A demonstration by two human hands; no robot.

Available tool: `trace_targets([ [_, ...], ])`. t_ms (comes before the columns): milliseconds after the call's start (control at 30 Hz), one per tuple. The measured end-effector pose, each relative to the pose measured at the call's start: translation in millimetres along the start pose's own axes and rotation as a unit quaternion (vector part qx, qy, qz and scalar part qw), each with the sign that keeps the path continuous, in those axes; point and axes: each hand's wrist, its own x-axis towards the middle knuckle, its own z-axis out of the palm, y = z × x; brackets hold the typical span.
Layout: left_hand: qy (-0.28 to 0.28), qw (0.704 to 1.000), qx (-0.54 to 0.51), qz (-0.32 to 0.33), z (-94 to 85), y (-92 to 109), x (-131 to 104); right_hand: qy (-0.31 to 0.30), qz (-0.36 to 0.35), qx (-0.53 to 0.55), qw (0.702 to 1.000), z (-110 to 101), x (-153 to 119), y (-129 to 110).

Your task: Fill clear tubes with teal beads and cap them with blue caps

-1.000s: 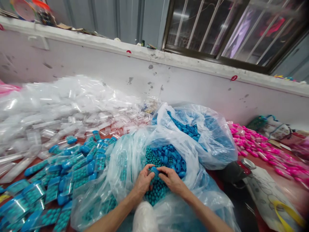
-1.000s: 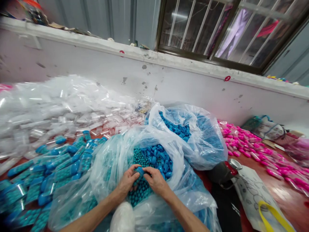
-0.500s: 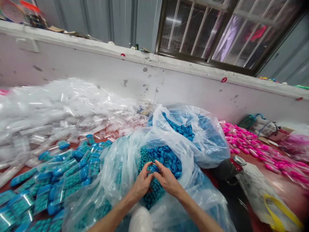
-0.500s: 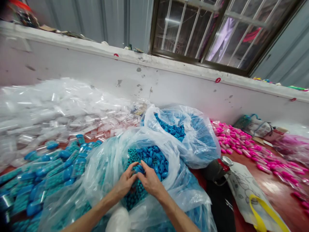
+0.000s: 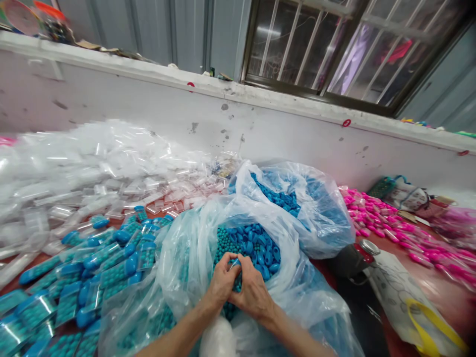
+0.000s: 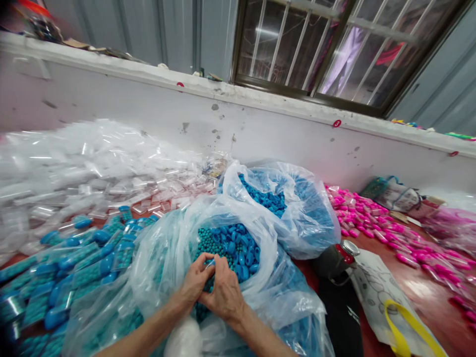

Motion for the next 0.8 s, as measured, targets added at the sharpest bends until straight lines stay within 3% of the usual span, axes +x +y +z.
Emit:
trace_targets([
  [100,0.004,0.997,0.078,0.015,-0.5,5,-2,-0.025,0.005,0.033,0.999,-2,-1,-1],
  [167,0.006,0.99,0.135,0.028,-9.5,13,-7,-0.077,-0.003,0.074,0.994,-6,1,-1],
  [267,0.026,0.967,0.247,0.057,-44.8,33,-20,-0.166,-0.024,0.128,0.977,-14,7,2],
  [333,0.085,0.934,0.342,0.054,-81.1,52,-32,-0.184,-0.029,0.102,0.977,-17,16,7],
  [400,0.203,0.866,0.456,0.038,-119.3,72,-43,-0.182,-0.038,0.003,0.983,-17,27,12],
  [433,0.263,0.814,0.516,0.038,-135.7,80,-47,-0.183,-0.043,-0.06,0.98,-15,34,12],
  [533,0.374,0.658,0.649,0.077,-161.2,93,-50,-0.198,-0.044,-0.176,0.963,1,53,7],
  [567,0.373,0.635,0.669,0.1,-160.8,92,-48,-0.201,-0.043,-0.181,0.962,9,58,2],
  [600,0.349,0.633,0.679,0.127,-156.7,88,-45,-0.201,-0.046,-0.175,0.963,17,63,-2],
  [733,0.115,0.708,0.656,0.234,-126.3,59,-24,-0.213,-0.133,-0.053,0.967,46,78,-16],
  [800,0.03,0.714,0.656,0.243,-117.1,45,-16,-0.2,-0.199,0.0,0.959,55,85,-15],
])
